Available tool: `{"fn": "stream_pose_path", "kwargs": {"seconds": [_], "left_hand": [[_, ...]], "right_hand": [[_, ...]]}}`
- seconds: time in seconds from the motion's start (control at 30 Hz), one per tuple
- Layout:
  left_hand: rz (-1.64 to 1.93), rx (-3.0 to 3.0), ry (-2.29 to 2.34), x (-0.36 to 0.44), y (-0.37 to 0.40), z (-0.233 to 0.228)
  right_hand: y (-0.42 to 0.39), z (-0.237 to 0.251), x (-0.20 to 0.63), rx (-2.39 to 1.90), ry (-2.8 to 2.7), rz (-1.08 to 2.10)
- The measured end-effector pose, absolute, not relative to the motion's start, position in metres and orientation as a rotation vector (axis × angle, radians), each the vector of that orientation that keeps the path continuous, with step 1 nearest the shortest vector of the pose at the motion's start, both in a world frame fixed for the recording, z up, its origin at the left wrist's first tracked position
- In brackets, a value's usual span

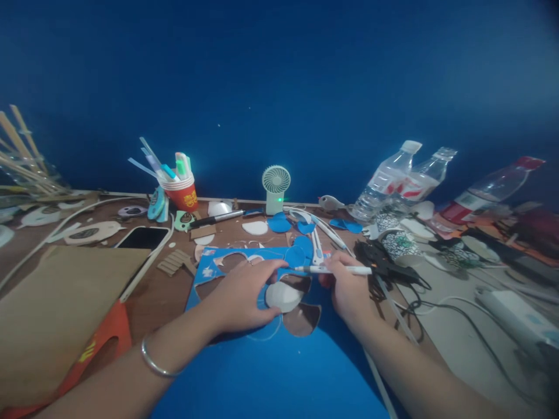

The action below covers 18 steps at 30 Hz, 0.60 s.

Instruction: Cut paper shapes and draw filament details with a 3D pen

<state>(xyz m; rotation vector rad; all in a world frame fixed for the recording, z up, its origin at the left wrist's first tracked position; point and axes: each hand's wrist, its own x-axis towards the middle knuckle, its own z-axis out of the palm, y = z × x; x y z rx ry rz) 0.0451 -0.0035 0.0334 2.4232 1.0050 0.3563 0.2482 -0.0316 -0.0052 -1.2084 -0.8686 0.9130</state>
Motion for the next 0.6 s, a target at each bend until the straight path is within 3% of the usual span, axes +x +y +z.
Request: {"fn": "stream_pose_path", "kwargs": {"seconds": [0.6], "left_hand": [[0.395, 2.472, 1.095, 0.043, -0.003, 0.029]], "right_hand": [[-0.041, 0.016, 0.243, -1.342, -1.201, 0.928]]}}
